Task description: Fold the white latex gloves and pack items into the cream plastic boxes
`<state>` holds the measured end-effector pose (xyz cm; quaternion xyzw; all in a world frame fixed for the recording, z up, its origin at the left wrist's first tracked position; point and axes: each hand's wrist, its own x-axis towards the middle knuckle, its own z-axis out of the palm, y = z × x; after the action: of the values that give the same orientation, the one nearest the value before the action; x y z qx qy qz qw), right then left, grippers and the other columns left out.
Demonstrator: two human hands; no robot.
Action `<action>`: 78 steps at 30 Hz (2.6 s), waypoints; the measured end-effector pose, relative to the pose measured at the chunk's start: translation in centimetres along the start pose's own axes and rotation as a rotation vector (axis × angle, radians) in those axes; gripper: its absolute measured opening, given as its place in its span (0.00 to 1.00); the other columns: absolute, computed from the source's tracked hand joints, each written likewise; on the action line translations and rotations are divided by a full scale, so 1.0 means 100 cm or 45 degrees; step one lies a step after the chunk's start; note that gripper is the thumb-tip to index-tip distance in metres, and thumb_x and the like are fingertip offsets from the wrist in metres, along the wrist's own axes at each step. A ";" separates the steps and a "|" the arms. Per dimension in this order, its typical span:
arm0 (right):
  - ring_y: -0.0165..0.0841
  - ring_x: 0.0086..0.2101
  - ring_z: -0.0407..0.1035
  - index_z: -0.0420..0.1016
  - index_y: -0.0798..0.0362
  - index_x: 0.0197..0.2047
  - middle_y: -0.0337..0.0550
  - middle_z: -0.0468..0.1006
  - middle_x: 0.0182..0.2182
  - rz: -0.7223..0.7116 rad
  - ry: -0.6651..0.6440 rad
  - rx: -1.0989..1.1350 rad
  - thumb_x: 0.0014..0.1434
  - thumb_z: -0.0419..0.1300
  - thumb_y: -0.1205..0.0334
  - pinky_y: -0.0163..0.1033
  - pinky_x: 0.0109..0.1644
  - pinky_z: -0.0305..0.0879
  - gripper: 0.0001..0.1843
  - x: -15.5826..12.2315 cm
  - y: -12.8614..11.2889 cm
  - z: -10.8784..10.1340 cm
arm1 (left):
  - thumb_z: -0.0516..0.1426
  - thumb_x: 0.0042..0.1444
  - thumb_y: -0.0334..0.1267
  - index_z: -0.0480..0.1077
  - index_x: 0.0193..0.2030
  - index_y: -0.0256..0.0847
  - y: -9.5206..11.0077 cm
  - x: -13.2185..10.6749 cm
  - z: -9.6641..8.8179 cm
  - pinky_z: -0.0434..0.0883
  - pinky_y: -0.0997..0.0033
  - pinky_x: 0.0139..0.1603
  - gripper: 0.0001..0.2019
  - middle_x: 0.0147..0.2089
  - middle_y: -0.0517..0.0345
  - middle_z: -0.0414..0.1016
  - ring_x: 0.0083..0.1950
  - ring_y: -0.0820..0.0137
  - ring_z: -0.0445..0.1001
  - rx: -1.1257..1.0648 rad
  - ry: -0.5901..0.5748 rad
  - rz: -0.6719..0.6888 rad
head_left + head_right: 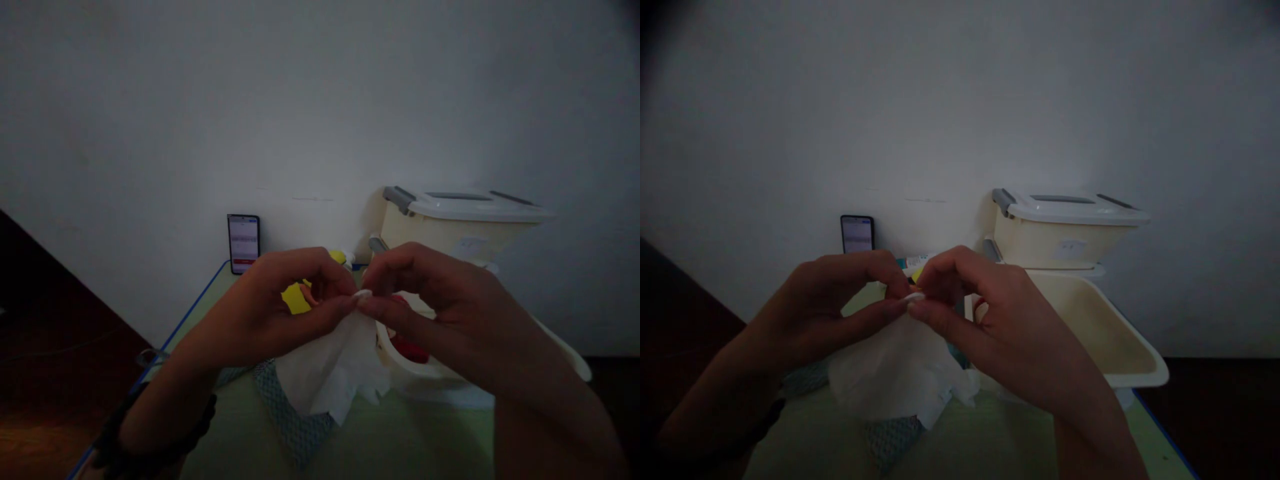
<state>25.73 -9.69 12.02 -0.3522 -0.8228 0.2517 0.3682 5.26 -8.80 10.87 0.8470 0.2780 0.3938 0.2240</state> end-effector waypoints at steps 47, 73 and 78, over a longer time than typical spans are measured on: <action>0.26 0.40 0.68 0.72 0.46 0.39 0.37 0.72 0.39 -0.288 -0.009 0.178 0.59 0.58 0.67 0.29 0.41 0.66 0.06 -0.002 0.021 -0.014 | 0.54 0.57 0.30 0.71 0.28 0.40 0.009 -0.003 -0.026 0.69 0.72 0.44 0.08 0.40 0.56 0.68 0.42 0.70 0.70 0.094 -0.019 0.028; 0.29 0.34 0.69 0.73 0.51 0.31 0.39 0.72 0.33 -0.355 0.142 -0.134 0.58 0.60 0.60 0.36 0.37 0.65 0.06 0.001 0.011 -0.006 | 0.54 0.58 0.28 0.71 0.38 0.38 -0.007 -0.004 -0.024 0.68 0.76 0.46 0.05 0.43 0.55 0.70 0.45 0.73 0.70 0.197 -0.019 0.203; 0.37 0.47 0.67 0.71 0.49 0.33 0.43 0.72 0.43 -0.346 0.193 0.009 0.57 0.60 0.59 0.39 0.41 0.69 0.04 -0.001 0.017 -0.009 | 0.50 0.62 0.32 0.69 0.38 0.39 -0.010 -0.003 -0.022 0.69 0.71 0.45 0.07 0.43 0.53 0.70 0.46 0.69 0.70 0.045 0.165 0.163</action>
<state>27.11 -8.58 11.40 -0.2541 -0.8320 0.1752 0.4610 3.08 -7.89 11.37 0.8396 0.2441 0.4562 0.1652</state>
